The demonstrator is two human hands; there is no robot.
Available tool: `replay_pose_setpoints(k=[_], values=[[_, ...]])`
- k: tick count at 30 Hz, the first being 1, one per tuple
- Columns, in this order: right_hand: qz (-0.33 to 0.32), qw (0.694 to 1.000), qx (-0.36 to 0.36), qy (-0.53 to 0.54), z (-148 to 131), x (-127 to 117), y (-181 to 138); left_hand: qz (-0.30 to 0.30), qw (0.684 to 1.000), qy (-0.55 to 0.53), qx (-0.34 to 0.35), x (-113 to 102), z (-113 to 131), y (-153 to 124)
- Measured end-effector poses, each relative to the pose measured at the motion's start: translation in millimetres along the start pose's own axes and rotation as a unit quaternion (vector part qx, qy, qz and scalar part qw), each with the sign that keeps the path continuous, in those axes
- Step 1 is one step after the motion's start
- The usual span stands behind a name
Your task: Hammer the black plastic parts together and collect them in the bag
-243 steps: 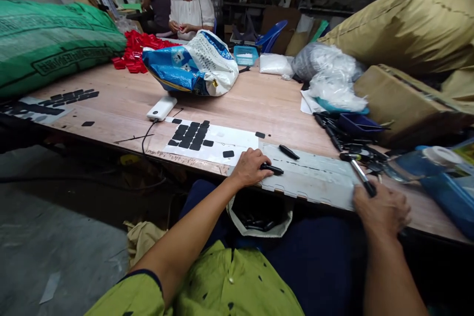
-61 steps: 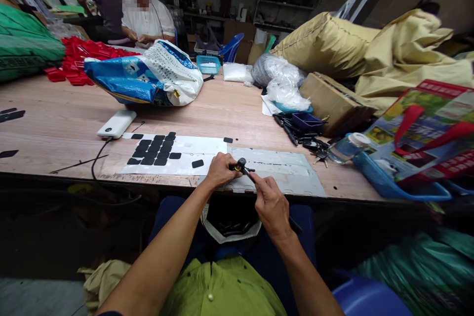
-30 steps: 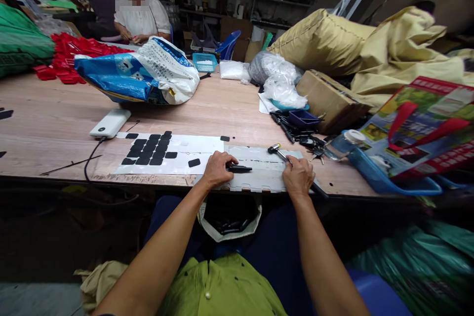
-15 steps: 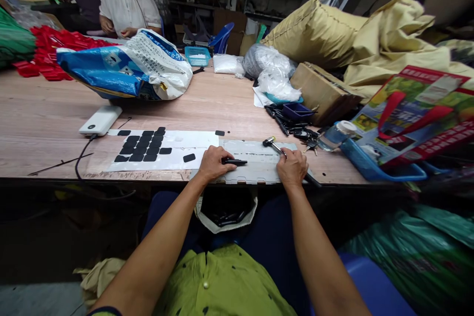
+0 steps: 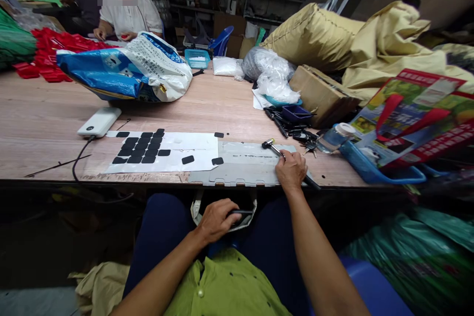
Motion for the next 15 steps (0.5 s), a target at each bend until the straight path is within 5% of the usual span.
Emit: replay_pose_setpoints(k=[5,11,15], values=[[0.004,1.000,-0.003,0.003,-1.6,-2.7,-0.5,0.064,0.990,0.058,-0.113,-14.2,-44.1,6.7],[0.006,1.000,-0.004,-0.003,-1.3,-3.2,-1.0,0.063,0.993,0.056,0.079,-16.7,15.6,-10.2],[0.006,1.000,-0.007,-0.006,-1.8,-3.2,-0.8,0.155,0.976,0.091,0.124,-58.9,44.4,6.2]])
Point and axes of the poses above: each hand's wrist, its own y-axis towards the middle knuckle, its own x-axis out of the palm, z = x × y, the point moved 10 cm from there along y, towards the middle knuckle, and after that the axes turned 9 degrees about -x, right-handed, at the moved point
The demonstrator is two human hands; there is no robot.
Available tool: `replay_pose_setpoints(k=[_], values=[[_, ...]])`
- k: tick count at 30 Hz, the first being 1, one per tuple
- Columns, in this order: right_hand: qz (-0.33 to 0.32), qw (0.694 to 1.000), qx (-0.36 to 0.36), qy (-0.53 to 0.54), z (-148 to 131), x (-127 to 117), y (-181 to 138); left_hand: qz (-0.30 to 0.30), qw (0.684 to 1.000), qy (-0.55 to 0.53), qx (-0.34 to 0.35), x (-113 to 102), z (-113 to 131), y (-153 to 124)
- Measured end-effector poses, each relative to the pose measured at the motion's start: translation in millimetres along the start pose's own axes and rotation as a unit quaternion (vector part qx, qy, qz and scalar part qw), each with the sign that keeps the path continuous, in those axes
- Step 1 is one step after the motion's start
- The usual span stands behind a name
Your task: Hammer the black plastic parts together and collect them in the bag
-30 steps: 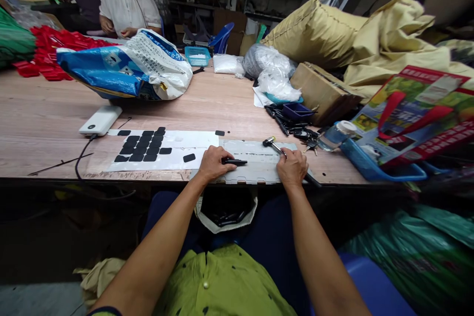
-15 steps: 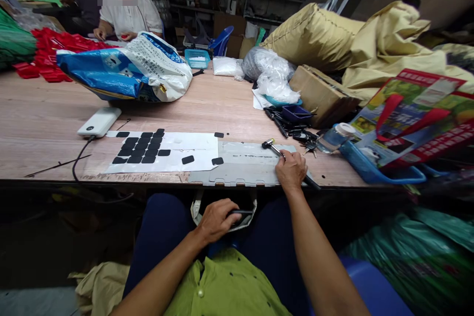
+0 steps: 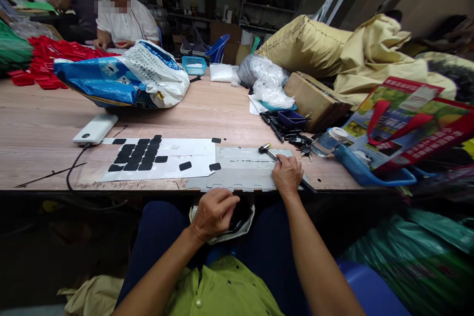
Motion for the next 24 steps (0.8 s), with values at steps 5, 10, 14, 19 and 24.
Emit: replay_pose_setpoints(k=[5,10,14,19,24], values=[[-0.008,1.000,0.001,-0.003,-0.9,0.5,0.6,0.150,0.980,0.064,-0.115,-60.4,-49.4,69.2],[-0.008,1.000,0.008,-0.006,1.7,2.8,0.0,0.113,0.948,0.191,-0.228,-52.0,-106.6,91.7],[-0.009,1.000,0.006,-0.009,2.0,2.8,-0.8,0.071,0.949,0.229,-0.204,-34.5,-110.2,89.2],[-0.006,1.000,0.004,-0.003,2.5,2.3,-1.0,0.072,0.950,0.224,-0.204,-36.4,-108.9,89.1],[0.000,1.000,0.001,-0.001,3.1,1.0,-0.1,0.077,0.951,0.217,-0.205,-36.8,-110.5,89.2]])
Point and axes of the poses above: each hand's wrist, its own y-axis towards the middle knuckle, its own x-axis out of the palm, z = x × y, the point moved 10 cm from there along y, towards the middle knuckle, and after that the axes turned 9 degrees about -x, right-handed, at the moved point
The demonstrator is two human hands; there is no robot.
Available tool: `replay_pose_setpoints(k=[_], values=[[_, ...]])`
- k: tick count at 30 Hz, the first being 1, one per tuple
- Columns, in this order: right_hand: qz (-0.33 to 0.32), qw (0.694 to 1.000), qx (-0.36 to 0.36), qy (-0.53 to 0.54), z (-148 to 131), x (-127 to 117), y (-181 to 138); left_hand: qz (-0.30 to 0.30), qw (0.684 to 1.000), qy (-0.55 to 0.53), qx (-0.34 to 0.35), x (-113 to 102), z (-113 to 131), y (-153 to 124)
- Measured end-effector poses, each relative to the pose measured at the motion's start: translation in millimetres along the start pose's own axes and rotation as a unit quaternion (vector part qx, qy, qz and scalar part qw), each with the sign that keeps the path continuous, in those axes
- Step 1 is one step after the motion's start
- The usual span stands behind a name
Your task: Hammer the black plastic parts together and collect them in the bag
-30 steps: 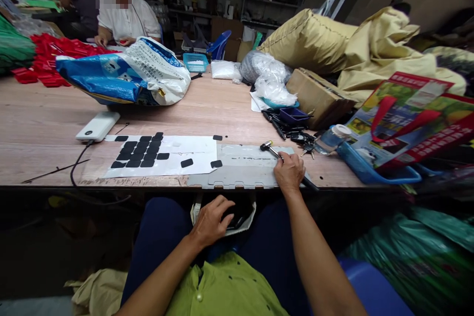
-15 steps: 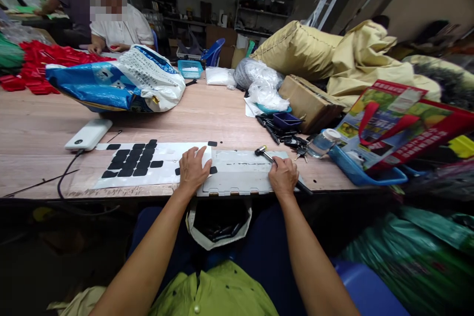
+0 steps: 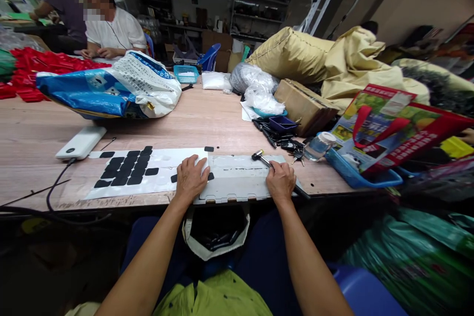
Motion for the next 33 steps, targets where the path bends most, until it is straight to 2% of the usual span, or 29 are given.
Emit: replay_pose_setpoints(k=[7,11,15,16,20,22,25,29,33], values=[[-0.006,1.000,0.001,-0.003,-3.4,-2.0,-2.4,0.005,1.000,-0.003,0.001,0.5,-0.9,-1.0],[-0.059,0.998,0.021,-0.015,0.6,-0.6,9.8,0.005,1.000,-0.006,0.001,-0.4,0.0,-1.2],[-0.172,0.984,0.036,-0.014,6.1,11.4,46.8,0.007,1.000,-0.014,0.002,-0.3,1.0,-1.4],[-0.179,0.983,0.032,-0.006,4.5,13.3,60.9,0.009,1.000,-0.014,0.002,-0.3,1.0,-1.5],[-0.126,0.992,0.016,0.028,-10.8,22.7,129.9,0.019,1.000,-0.010,0.007,-0.8,2.6,-1.8],[-0.117,0.993,0.023,0.012,-17.8,37.8,162.6,0.022,1.000,-0.008,0.010,-1.2,4.0,-1.6],[-0.137,0.990,0.023,-0.003,-27.8,69.1,202.0,0.026,1.000,-0.005,0.009,-1.8,5.6,-0.4],[-0.165,0.985,0.042,-0.008,-28.7,99.3,225.9,0.027,1.000,-0.010,0.011,-0.8,6.5,1.2],[-0.149,0.989,0.003,0.006,-44.6,96.6,214.8,0.024,0.999,-0.034,0.002,1.6,3.1,2.8]])
Point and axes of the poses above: each hand's wrist, its own y-axis towards the middle knuckle, its own x-axis out of the palm, z = x × y, the point moved 10 cm from there along y, towards the middle knuckle, and after that the axes turned 9 degrees about -x, right-handed, at the moved point
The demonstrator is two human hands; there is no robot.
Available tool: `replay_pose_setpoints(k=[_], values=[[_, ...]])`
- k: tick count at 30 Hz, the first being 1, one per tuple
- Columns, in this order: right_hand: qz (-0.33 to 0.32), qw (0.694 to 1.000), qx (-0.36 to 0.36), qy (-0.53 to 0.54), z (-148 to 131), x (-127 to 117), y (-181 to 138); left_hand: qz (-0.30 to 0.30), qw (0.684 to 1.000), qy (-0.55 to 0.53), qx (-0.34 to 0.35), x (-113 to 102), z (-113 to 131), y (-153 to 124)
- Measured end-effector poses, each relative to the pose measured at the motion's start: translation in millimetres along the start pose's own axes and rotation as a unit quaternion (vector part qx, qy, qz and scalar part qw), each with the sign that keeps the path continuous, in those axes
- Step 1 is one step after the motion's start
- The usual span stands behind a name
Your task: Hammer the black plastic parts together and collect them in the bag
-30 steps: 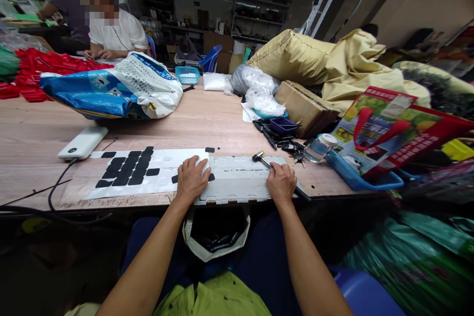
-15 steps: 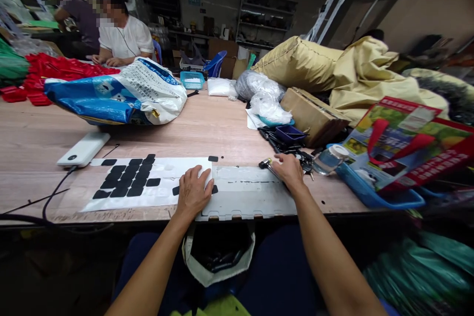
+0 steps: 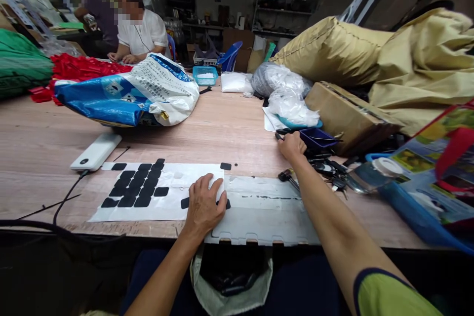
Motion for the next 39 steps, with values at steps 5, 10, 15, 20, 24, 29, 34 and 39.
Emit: replay_pose_setpoints(k=[5,10,15,20,24,29,34,39], values=[[0.021,0.962,-0.198,0.188,-70.3,-8.4,-83.8,0.021,0.999,-0.045,-0.009,-9.4,-1.5,1.2],[-0.041,0.873,-0.286,0.394,-122.5,1.1,-177.6,0.010,0.994,-0.086,0.063,-18.9,11.7,-2.5],[-0.123,0.811,-0.228,0.525,-130.9,29.1,-209.6,-0.035,0.990,-0.109,0.080,-13.3,10.6,-3.0],[-0.112,0.804,-0.238,0.533,-128.9,27.4,-212.3,-0.045,0.989,-0.114,0.087,-13.8,11.8,-3.5],[-0.118,0.785,-0.223,0.565,-125.7,33.0,-209.4,-0.047,0.989,-0.116,0.076,-13.3,9.7,-2.9],[-0.121,0.769,-0.202,0.594,-122.6,41.8,-206.4,-0.055,0.989,-0.118,0.069,-10.2,7.5,-2.1],[-0.117,0.766,-0.196,0.601,-122.1,44.2,-205.7,-0.048,0.990,-0.116,0.068,-11.4,7.5,-2.2],[-0.110,0.779,-0.202,0.583,-121.2,43.3,-205.3,-0.038,0.990,-0.117,0.073,-13.9,9.4,-2.9]])
Point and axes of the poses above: each hand's wrist, its own y-axis towards the middle knuckle, its own x-axis out of the palm, z = x × y, the point moved 10 cm from there along y, towards the middle knuckle, and after that the axes turned 9 degrees about -x, right-handed, at the moved point
